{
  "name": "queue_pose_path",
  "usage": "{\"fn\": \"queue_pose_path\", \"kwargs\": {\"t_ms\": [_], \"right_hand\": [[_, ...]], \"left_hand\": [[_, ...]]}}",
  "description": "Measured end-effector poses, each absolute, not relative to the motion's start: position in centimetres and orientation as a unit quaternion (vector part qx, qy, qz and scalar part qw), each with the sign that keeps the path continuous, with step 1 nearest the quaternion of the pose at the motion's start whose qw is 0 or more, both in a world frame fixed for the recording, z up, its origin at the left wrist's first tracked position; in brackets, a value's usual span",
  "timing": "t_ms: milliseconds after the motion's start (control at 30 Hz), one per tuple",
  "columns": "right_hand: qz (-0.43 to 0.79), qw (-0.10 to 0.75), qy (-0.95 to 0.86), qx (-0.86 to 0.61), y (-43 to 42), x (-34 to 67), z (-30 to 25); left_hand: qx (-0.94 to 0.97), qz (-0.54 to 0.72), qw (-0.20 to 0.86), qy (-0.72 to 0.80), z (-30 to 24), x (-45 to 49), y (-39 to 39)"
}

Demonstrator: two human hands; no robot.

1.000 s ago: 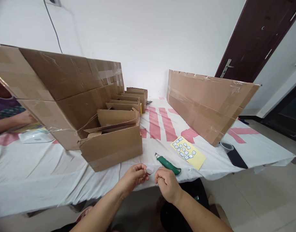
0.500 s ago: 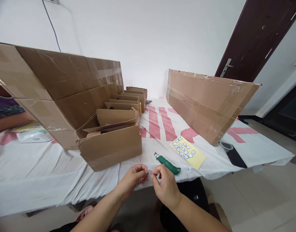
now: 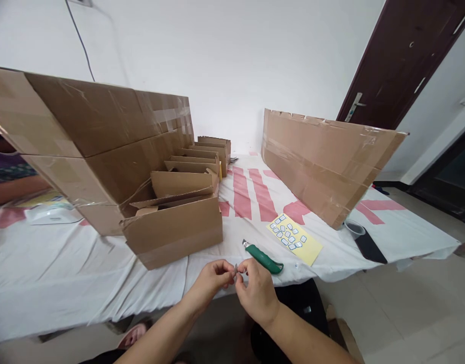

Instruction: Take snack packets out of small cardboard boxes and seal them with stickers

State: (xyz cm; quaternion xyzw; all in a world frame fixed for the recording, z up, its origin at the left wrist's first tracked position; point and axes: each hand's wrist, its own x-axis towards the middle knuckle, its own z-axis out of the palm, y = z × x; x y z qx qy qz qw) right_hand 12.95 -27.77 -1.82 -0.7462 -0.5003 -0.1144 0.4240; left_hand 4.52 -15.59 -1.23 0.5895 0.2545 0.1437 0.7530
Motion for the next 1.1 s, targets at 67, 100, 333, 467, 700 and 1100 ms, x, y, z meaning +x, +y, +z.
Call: {"fn": "queue_pose_path", "kwargs": {"t_ms": [67, 100, 333, 467, 700, 1100], "right_hand": [[-0.109, 0.431, -0.492, -0.749, -27.7, 12.9, -1.7], [-0.101, 0.438, -0.483, -0.751, -27.7, 12.9, -1.7], [-0.03, 0.469, -0.376, -0.799, -29.9, 18.0, -1.6], [-0.059, 0.433, -0.295, -0.85, -33.6, 25.2, -1.8], [-0.073, 0.338, -0.24, -0.907, -37.0, 29.9, -3.4], [-0.126, 0.304, -0.286, -0.9, -36.8, 29.6, -3.8]], "left_hand": [[0.594, 0.146, 0.748, 0.256, -1.3, 4.6, -15.8], [0.596, 0.146, 0.746, 0.258, -1.3, 4.7, -15.8], [0.603, 0.149, 0.739, 0.261, -1.7, 5.0, -15.1], [0.604, 0.153, 0.739, 0.256, -2.1, 5.0, -14.6], [0.609, 0.162, 0.736, 0.247, -2.1, 5.5, -15.6], [0.614, 0.144, 0.742, 0.227, -2.1, 5.3, -15.4]]}}
